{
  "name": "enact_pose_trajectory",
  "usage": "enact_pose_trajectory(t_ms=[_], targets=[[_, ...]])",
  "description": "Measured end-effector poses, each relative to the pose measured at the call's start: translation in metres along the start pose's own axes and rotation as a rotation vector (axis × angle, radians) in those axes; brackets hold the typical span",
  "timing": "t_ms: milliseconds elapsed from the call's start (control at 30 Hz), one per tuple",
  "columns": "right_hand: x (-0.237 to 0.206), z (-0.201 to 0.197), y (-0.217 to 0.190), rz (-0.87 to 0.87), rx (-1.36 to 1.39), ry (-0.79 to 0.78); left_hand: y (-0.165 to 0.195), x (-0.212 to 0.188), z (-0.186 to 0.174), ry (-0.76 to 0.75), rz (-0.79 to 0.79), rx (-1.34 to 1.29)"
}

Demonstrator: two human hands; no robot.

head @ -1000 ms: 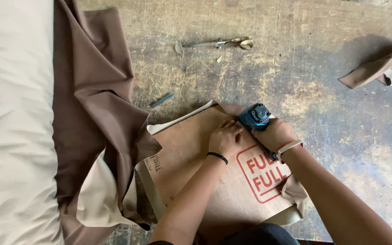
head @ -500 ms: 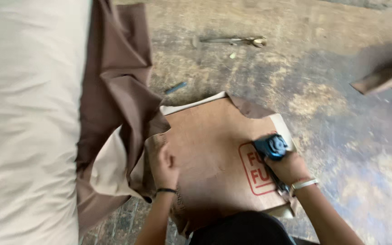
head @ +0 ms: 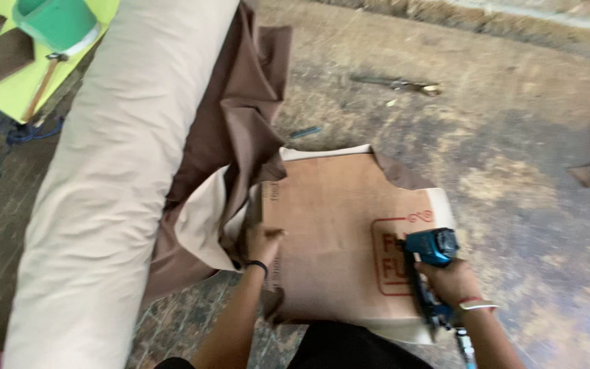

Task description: The person stretches brown fabric over a plywood chair back and staples it in place using a pneumatic nail gun, working around the edges one side at a time. They briefly answer a phone call mid-task, then resume pulling the fabric taut and stapling it to the frame.

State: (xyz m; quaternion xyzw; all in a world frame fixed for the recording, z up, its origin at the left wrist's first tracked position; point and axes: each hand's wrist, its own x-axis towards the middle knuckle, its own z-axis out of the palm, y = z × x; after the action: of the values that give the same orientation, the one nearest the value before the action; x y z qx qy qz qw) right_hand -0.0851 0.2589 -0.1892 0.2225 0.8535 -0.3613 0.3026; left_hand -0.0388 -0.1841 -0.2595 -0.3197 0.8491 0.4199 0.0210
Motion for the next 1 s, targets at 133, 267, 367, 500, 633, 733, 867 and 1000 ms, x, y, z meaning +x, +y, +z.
enact_pose_trajectory(t_ms=[133, 267, 367, 500, 633, 733, 867, 1000], targets=[[-0.010, -0.010, 0.039, -0.040, 0.296, -0.006, 0.063, 0.000, -0.027, -0.209, 0.070, -0.437], [-0.009, -0.029, 0.103, -0.029, 0.487, -0.047, 0.152, -0.008, -0.057, -0.362, 0.303, -0.083], [-0.008, -0.042, 0.159, -0.082, 0.619, -0.020, 0.225, -0.035, -0.049, -0.472, 0.300, -0.288], [-0.005, -0.063, 0.212, -0.146, 0.417, 0.233, 0.318, -0.072, -0.037, -0.563, 0.454, -0.252], [-0.010, -0.076, 0.233, -0.050, 0.010, 0.480, 0.405, -0.110, -0.016, -0.606, 0.718, 0.050], [-0.012, -0.078, 0.238, 0.014, -0.120, 0.516, 0.443, -0.143, 0.001, -0.570, 0.864, 0.244], [-0.015, -0.070, 0.238, 0.019, -0.154, 0.455, 0.454, -0.170, 0.023, -0.617, 1.010, 0.254], [-0.027, -0.077, 0.212, -0.105, -0.078, 0.636, 0.463, -0.144, 0.054, -0.675, 0.962, 0.348]])
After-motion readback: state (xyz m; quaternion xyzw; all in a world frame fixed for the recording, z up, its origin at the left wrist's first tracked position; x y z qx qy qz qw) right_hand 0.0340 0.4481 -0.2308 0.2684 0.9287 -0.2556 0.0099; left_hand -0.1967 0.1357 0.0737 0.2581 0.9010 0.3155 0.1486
